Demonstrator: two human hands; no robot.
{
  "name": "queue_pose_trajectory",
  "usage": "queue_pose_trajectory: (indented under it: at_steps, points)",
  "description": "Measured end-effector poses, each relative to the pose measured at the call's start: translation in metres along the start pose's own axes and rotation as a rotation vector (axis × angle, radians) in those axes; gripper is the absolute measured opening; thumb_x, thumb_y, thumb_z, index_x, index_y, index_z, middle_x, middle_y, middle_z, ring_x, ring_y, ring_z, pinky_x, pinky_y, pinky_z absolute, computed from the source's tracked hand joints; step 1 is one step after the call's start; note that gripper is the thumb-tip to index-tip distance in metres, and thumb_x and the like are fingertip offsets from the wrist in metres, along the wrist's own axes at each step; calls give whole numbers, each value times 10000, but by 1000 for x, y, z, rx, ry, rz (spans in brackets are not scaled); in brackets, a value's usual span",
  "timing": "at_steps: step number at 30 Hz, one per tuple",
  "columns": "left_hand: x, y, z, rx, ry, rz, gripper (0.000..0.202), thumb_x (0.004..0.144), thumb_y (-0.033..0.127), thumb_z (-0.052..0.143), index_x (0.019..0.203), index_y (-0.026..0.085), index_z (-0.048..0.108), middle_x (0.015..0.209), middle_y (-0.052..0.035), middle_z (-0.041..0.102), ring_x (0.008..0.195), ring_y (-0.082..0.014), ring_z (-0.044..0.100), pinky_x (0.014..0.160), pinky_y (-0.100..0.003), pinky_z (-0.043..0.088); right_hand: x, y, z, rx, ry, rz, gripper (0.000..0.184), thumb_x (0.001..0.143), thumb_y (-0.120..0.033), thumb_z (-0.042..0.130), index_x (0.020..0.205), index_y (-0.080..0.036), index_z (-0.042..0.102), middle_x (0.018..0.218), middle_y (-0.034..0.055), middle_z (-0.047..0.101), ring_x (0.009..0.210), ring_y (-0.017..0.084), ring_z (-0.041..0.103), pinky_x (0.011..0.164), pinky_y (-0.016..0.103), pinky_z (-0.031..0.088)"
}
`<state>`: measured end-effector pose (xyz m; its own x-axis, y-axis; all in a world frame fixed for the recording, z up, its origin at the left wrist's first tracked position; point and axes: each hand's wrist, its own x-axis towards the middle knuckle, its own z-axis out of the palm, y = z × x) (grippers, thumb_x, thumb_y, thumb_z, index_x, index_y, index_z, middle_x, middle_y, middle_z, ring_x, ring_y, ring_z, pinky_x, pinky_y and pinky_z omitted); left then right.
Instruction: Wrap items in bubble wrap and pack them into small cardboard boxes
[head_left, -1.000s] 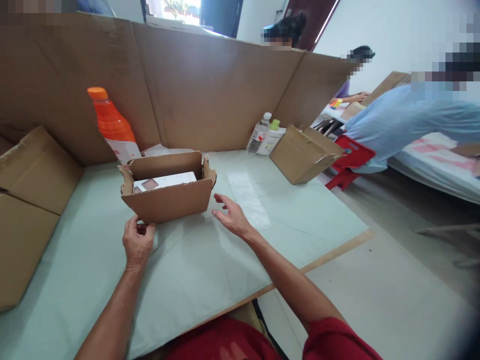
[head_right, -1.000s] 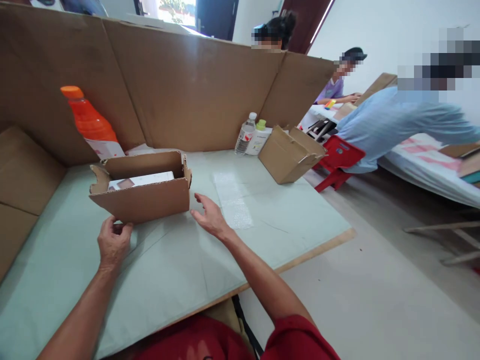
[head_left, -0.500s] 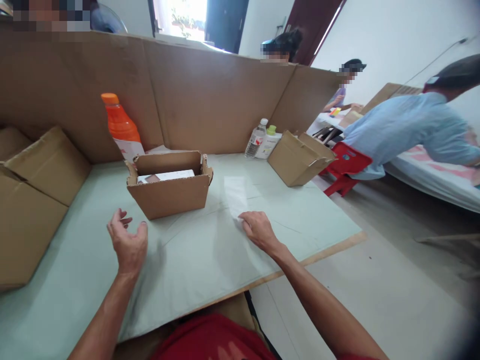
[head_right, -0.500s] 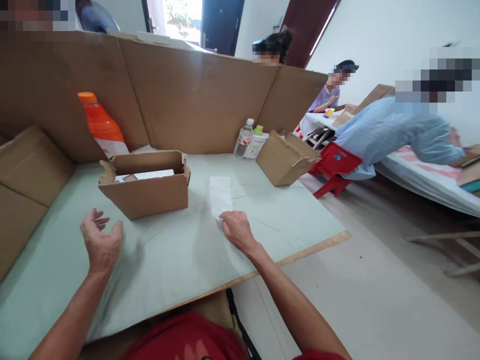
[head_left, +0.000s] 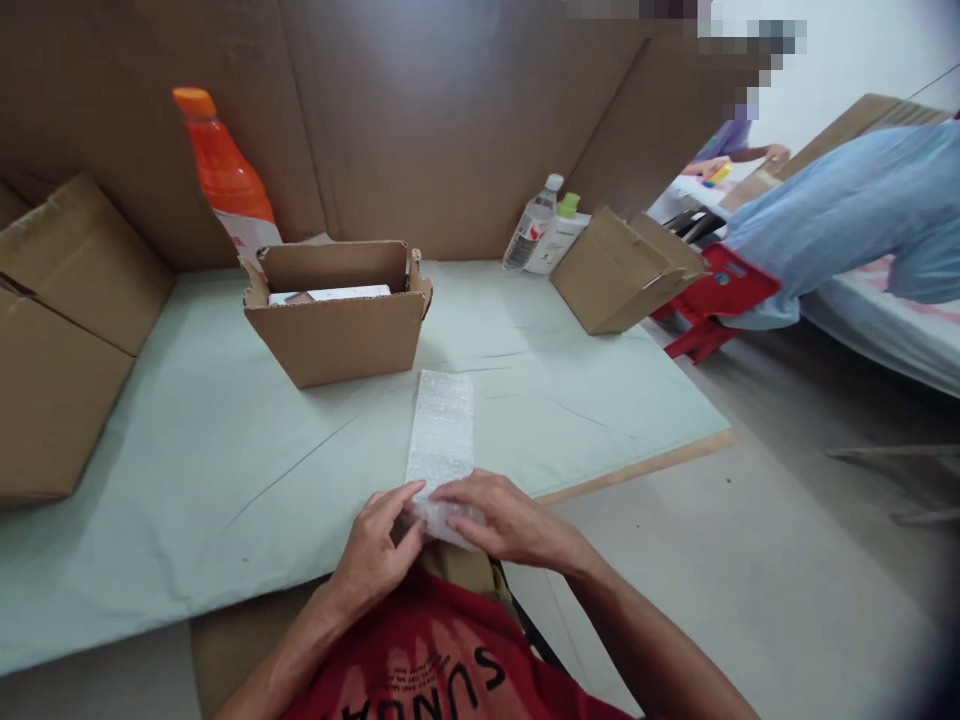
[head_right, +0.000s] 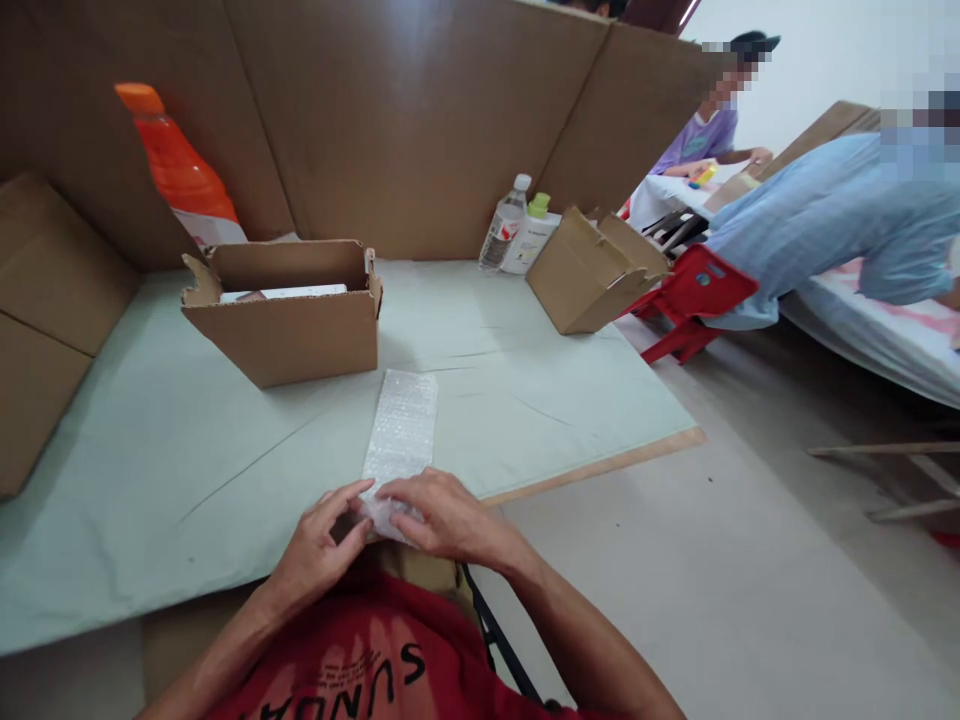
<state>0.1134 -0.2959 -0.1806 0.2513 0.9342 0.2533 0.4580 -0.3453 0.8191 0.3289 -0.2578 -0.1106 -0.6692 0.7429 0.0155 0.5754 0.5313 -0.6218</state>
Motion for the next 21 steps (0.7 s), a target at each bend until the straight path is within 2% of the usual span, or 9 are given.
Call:
queue_pose_trajectory:
  at_steps: [4,6,8,10,13,15,17,19,21]
  points:
    - [9,-1,3,25,35,-290,414,881,254,546,1278,150,598,784,-10,683,674,-161,638,680,-285,516,-3,17,4,-129,509,66,271,954,-214,569,1212,-221,650,1071,87,755,992,239,693,878,402,516]
    - [17,-1,4,87,63,-346,463,875,264,539,1321,143,571,774,-5,683,677,-172,638,689,-295,498,-6,18,6,-190,617,16,228,960,-193,567,1170,-226,651,1047,86,754,986,237,691,854,397,509]
    - [24,-1,6,160,58,-371,501,869,258,539,1359,158,547,767,1,683,687,-184,641,698,-303,484,-11,15,12,-209,569,-59,199,956,-190,579,1140,-221,649,1026,80,752,949,226,684,813,380,499]
    - [29,-2,7,223,31,-389,519,864,244,547,1378,175,535,756,7,679,672,-189,636,685,-305,475,-15,12,23,-227,429,-107,236,936,-246,620,1166,-197,640,1083,99,738,960,243,663,810,393,490]
    - [29,-4,6,273,40,-365,493,874,239,566,1362,168,542,777,-4,679,641,-186,619,666,-310,479,-17,12,45,-281,298,-116,277,922,-271,637,1179,-166,641,1172,126,712,1006,275,630,825,421,475]
    - [24,-4,2,274,109,-241,473,893,269,591,1350,158,539,926,-55,699,736,-196,644,713,-322,507,-17,15,57,-289,336,-92,180,946,-199,588,1108,-174,664,1093,105,734,952,253,631,795,401,462]
    - [15,-3,-4,276,159,-40,493,900,295,620,1362,161,518,1161,-126,672,983,-238,653,859,-363,519,-16,18,64,-250,409,-59,162,964,-147,541,1051,-180,674,998,83,751,879,226,638,761,379,452]
    - [7,-1,-9,283,117,139,509,900,267,626,1384,179,496,1282,-144,633,1180,-272,587,991,-412,477,-15,22,66,-145,454,-30,162,974,-150,532,1042,-181,676,944,70,759,837,210,651,746,366,461]
    - [2,1,-11,276,36,198,489,909,204,591,1389,198,494,1213,-114,670,1154,-254,594,986,-404,475,-16,24,64,19,449,11,156,978,-172,539,1045,-192,679,927,55,764,830,196,675,743,342,492]
